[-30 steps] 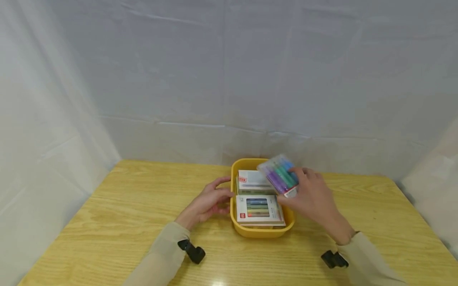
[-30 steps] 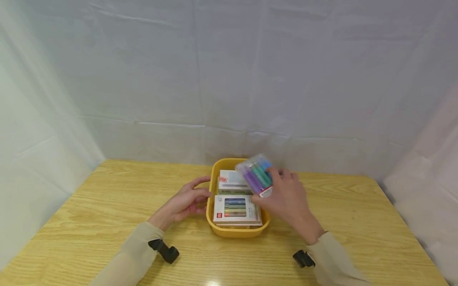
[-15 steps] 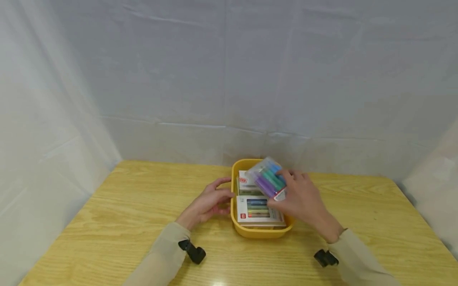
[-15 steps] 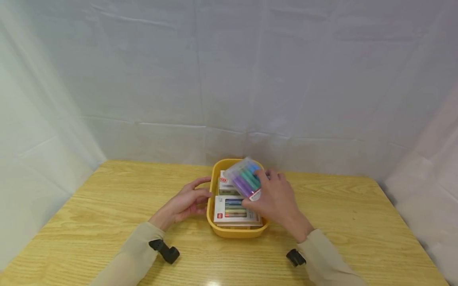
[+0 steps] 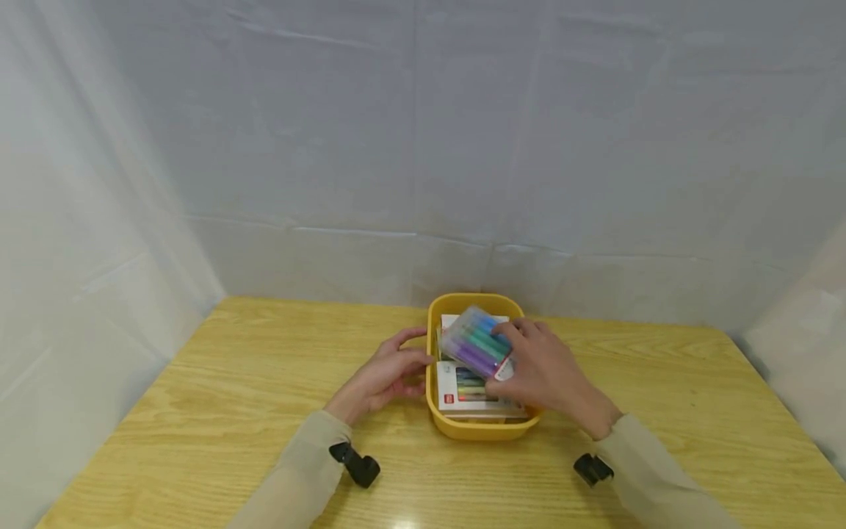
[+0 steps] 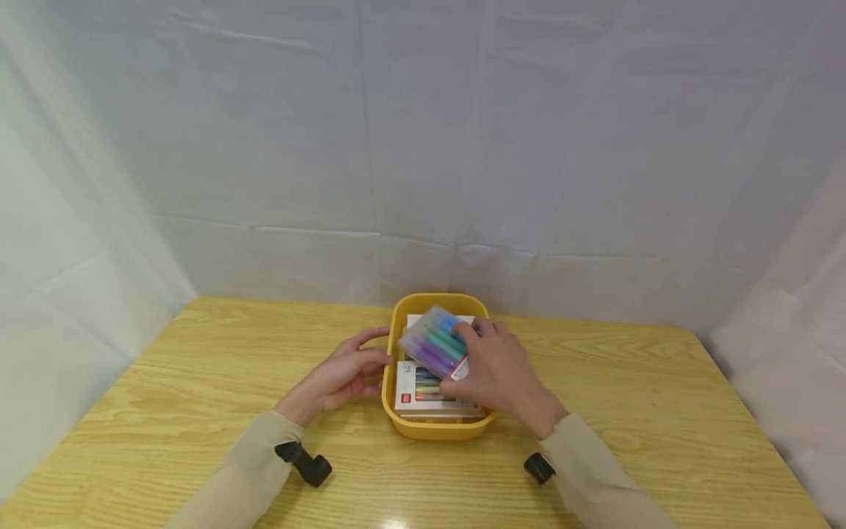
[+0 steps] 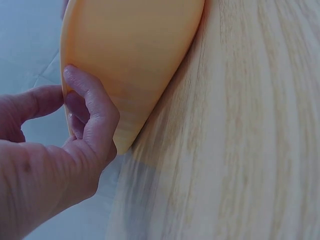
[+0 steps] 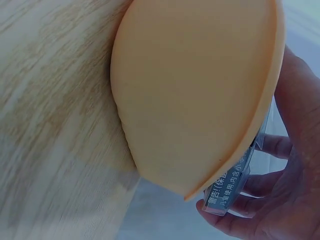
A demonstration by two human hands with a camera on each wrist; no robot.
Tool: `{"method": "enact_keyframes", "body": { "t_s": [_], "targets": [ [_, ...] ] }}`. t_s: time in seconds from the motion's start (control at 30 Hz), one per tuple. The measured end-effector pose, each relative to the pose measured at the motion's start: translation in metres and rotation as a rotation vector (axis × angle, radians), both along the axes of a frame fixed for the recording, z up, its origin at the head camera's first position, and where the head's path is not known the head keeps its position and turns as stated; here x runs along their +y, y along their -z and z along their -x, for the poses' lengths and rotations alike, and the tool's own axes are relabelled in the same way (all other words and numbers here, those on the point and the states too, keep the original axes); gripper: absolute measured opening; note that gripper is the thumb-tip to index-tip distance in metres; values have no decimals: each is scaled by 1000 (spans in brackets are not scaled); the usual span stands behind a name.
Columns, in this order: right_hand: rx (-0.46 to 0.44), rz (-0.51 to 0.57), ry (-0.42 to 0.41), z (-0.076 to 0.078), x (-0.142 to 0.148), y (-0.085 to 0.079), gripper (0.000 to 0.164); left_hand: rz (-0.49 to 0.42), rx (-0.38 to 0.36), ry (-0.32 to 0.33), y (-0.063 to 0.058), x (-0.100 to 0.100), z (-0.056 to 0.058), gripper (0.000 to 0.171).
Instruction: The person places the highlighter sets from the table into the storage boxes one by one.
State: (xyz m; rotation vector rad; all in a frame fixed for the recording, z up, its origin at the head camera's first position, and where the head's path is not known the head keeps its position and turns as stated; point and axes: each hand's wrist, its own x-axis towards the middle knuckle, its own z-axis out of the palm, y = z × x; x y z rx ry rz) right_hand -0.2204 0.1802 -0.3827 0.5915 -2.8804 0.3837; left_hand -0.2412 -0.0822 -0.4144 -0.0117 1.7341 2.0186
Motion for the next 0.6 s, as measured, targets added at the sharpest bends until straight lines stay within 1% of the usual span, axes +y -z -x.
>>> {"method": "enact_keyframes", "body": {
  "t_s": [0.23,0.43,0.53,0.6],
  "targets": [
    [4,-27,-37,1,-4,1,76,0,-2,-15,1,0,-1,64],
    [36,-47,-73,3,-5,2,76,2,-10,-23,0,-1,-1,64],
    [33,-60,-111,5,-3,1,74,3,-6,-17,0,-1,-1,64],
    [13,-63,-151,8,0,-2,71,3,-5,-16,0,-1,0,64]
  ]
}}
